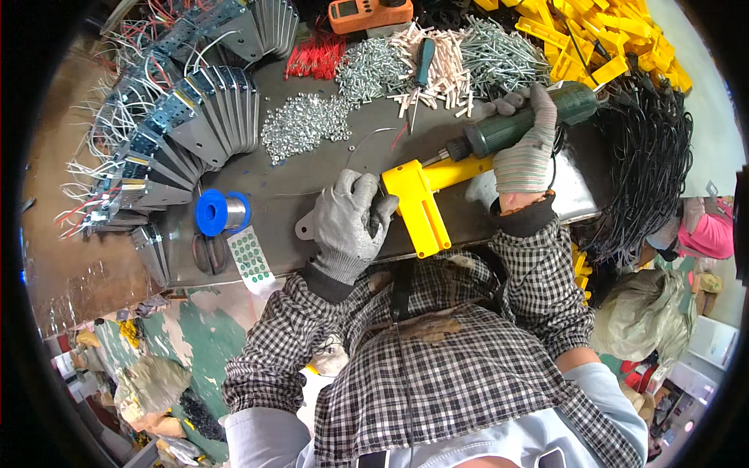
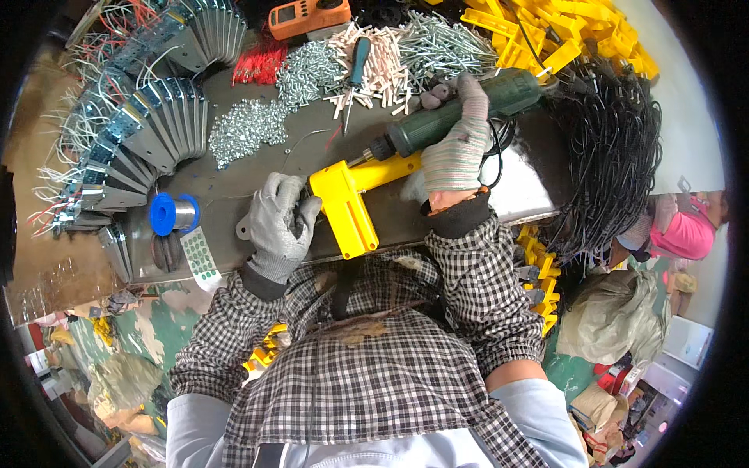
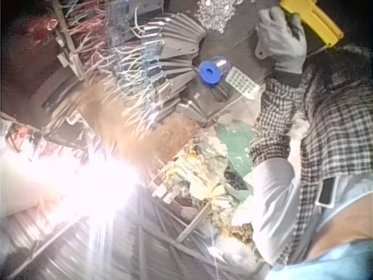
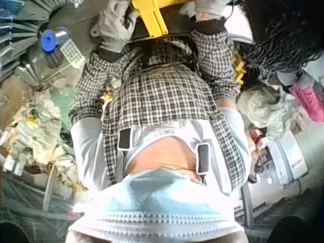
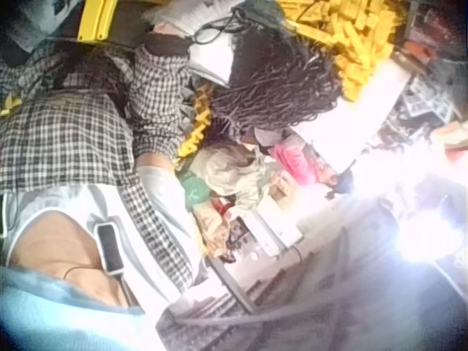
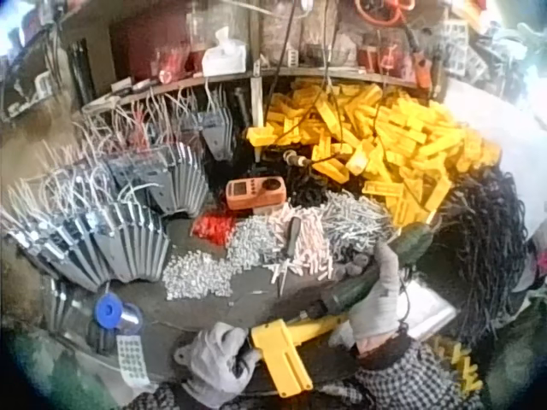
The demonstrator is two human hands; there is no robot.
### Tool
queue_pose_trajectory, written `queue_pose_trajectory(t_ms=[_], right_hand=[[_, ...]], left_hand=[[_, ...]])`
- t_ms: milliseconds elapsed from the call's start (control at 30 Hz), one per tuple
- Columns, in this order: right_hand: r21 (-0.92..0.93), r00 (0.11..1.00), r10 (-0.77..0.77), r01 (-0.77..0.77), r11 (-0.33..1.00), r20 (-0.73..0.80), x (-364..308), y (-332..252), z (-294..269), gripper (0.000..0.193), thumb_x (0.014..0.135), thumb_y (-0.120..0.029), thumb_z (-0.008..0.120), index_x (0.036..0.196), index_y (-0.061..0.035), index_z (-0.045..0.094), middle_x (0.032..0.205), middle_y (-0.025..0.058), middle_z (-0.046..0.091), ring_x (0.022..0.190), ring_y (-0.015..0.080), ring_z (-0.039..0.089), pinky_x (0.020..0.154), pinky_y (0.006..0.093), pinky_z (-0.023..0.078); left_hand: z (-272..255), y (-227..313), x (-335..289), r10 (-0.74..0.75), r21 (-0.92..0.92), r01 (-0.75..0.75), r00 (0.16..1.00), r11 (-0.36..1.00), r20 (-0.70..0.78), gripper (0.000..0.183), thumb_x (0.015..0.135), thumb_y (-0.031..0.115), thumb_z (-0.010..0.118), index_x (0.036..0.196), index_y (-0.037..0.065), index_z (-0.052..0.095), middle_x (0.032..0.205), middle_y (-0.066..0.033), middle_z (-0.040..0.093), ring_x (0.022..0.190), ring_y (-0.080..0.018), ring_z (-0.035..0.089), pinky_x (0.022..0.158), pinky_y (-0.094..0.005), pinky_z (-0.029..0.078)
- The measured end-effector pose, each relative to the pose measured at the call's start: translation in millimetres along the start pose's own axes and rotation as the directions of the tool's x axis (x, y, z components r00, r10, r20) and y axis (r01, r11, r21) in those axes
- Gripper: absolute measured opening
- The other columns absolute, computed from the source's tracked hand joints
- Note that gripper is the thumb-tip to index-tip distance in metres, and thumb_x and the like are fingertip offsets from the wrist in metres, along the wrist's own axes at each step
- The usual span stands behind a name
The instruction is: Assembling electronic components by soldering wires and screwing them into a yellow plastic housing.
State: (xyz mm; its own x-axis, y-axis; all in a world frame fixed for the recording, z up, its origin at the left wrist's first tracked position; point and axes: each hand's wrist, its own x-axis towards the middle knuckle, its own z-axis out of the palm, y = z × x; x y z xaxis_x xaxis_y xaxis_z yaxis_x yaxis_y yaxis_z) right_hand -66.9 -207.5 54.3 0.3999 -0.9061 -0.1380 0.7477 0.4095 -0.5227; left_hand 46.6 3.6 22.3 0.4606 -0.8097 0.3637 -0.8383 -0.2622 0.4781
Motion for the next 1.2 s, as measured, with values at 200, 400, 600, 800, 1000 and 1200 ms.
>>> queue_pose_trajectory(t_ms=[200,400,600,800,1000,1200], right_hand=[[-0.079,0.998,0.063,-0.061,0.995,0.012,0.5,-12.3,2.1,0.022,0.089,-0.022,0.069,0.1,-0.0063,0.057,0.082,0.0014,0.052,0.075,0.0141,0.052,0.08,0.0364,0.049],[-0.103,0.994,-0.093,0.098,0.99,0.048,-14.5,-39.5,-5.7,0.025,0.087,-0.024,0.071,0.102,-0.0068,0.062,0.085,-0.0001,0.057,0.079,0.0118,0.058,0.08,0.0332,0.052],[-0.017,0.998,-0.061,0.061,0.998,0.019,-16.7,-36.9,-24.1,0.021,0.088,-0.022,0.071,0.101,-0.0076,0.061,0.08,0.0008,0.056,0.076,0.0142,0.056,0.079,0.0305,0.05],[0.026,0.994,-0.041,0.044,0.999,-0.104,-17.3,-26.1,-22.1,0.019,0.088,-0.021,0.071,0.096,-0.0077,0.06,0.079,0.002,0.056,0.074,0.0157,0.056,0.077,0.0295,0.049],[0.023,0.996,-0.033,0.034,0.999,-0.077,-12.6,-20.2,-35.2,0.017,0.092,-0.021,0.067,0.097,-0.007,0.058,0.081,-0.0003,0.055,0.071,0.0129,0.053,0.077,0.0309,0.049],[-0.011,0.996,-0.064,0.064,0.998,-0.057,-15.2,-13.3,-36.4,0.019,0.09,-0.024,0.068,0.094,-0.0088,0.057,0.082,0.0029,0.055,0.072,0.0154,0.054,0.075,0.03,0.05]], left_hand=[[-20.6,-27.5,27.9,-0.052,-0.182,0.059,0.998,0.982,0.04,0.02,0.084,0.01,0.062,0.104,0.005,0.065,0.089,-0.0141,0.063,0.079,-0.0353,0.064,0.07,-0.0396,0.052],[-19.0,-56.2,75.3,0.121,0.302,-0.253,0.911,0.919,0.394,0.015,0.087,0.011,0.058,0.101,0.009,0.062,0.089,-0.0121,0.062,0.082,-0.0323,0.066,0.07,-0.0404,0.053],[-11.1,-43.4,90.5,0.055,0.489,-0.446,0.778,0.75,0.626,0.01,0.09,0.015,0.054,0.098,0.012,0.06,0.093,-0.0097,0.062,0.09,-0.028,0.068,0.073,-0.0413,0.056],[-11.0,-48.6,96.3,0.086,0.506,-0.536,0.739,0.676,0.668,0.012,0.09,0.015,0.053,0.098,0.011,0.06,0.093,-0.0099,0.062,0.09,-0.0276,0.067,0.073,-0.0405,0.056],[-39.7,-44.9,79.3,0.136,0.145,-0.192,0.934,0.971,0.33,0.016,0.08,0.004,0.063,0.096,0.006,0.061,0.083,-0.0091,0.06,0.076,-0.0266,0.064,0.066,-0.0362,0.05],[-12.6,-10.9,-18.5,-0.024,-0.2,0.002,0.994,0.98,-0.104,0.015,0.079,0.001,0.069,0.093,0.005,0.066,0.085,-0.0053,0.063,0.068,-0.0131,0.059,0.059,-0.0259,0.047]])
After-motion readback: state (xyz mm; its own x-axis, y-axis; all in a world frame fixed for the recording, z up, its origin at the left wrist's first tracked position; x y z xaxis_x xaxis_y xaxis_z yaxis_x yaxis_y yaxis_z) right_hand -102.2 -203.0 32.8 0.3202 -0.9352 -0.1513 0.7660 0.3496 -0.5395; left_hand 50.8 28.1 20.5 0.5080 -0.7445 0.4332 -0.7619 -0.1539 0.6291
